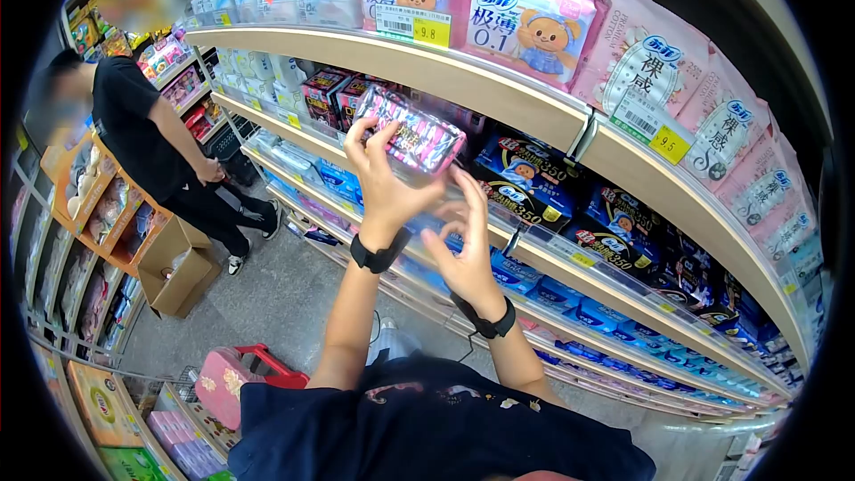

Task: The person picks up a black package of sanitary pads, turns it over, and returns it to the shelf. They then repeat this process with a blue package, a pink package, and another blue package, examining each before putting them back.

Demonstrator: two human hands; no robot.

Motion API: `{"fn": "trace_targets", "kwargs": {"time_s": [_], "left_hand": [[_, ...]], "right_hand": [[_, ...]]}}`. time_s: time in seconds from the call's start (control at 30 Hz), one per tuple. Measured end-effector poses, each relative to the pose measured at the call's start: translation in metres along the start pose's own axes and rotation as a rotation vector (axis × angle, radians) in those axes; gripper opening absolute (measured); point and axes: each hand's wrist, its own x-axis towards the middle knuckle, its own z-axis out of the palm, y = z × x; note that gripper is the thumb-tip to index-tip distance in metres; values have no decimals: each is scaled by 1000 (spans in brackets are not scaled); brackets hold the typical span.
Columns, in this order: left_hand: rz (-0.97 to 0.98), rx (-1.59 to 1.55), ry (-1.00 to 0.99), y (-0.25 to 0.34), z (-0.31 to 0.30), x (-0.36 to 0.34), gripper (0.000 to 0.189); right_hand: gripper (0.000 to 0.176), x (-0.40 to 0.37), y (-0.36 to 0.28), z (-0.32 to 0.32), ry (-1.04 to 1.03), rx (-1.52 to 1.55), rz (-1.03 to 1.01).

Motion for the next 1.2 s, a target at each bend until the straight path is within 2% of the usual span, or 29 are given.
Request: {"fn": "trace_targets", "kwargs": {"time_s": [0.03,0.1,0.17,0.23,0.27,0.3,0.33,0.37,0.43,0.47,0.53,0.57,0.6,0.7,0.77,0.9,1.0,1.1,1.2], "left_hand": [[17,17,41,2,-3,-3,77],[4,-8,79,2,-7,-12,78],[-48,-20,118,6,-16,-16,79],[-60,-41,97,12,-27,-19,82],[-53,-79,-43,25,-40,-16,83],[-47,-118,-184,33,-49,-18,85],[-112,-287,-209,31,-52,-27,89],[-115,-268,-202,23,-57,-35,93],[-340,-460,-87,28,-65,-42,92],[-484,-628,-85,43,-70,-38,91],[-782,-806,-302,39,-86,-46,81],[-950,-859,-432,41,-92,-49,78],[-865,-877,-435,42,-92,-53,73],[-975,-787,-445,55,-97,-55,71],[-976,-808,-417,58,-95,-62,69],[-969,-774,-423,68,-94,-63,70],[-993,-919,-407,72,-92,-64,73],[-946,-932,-407,73,-90,-67,73],[-998,-916,-426,77,-91,-66,78]], "right_hand": [[80,1,0,-3,-1,3,4],[81,7,-2,-7,103,-513,-222],[81,11,-6,-7,112,-498,-204],[80,10,-15,-6,116,-681,-204],[82,6,-10,-4,217,-682,-171],[80,1,-11,-5,289,-589,-200],[78,-3,-18,-3,319,-299,-85],[77,-8,-24,0,347,-8,29],[72,-18,-19,-18,170,232,185],[70,-24,-19,-18,156,310,230],[65,-32,-30,-13,173,540,319],[68,-36,-28,-16,128,486,312],[70,-39,-26,-20,103,449,326],[72,-50,-25,-22,87,368,372],[72,-55,-25,-23,56,286,352],[78,-54,-31,-31,80,454,422],[83,-58,-34,-37,75,477,456],[91,-64,-30,-43,62,408,445],[95,-69,-34,-41,97,406,452]]}}
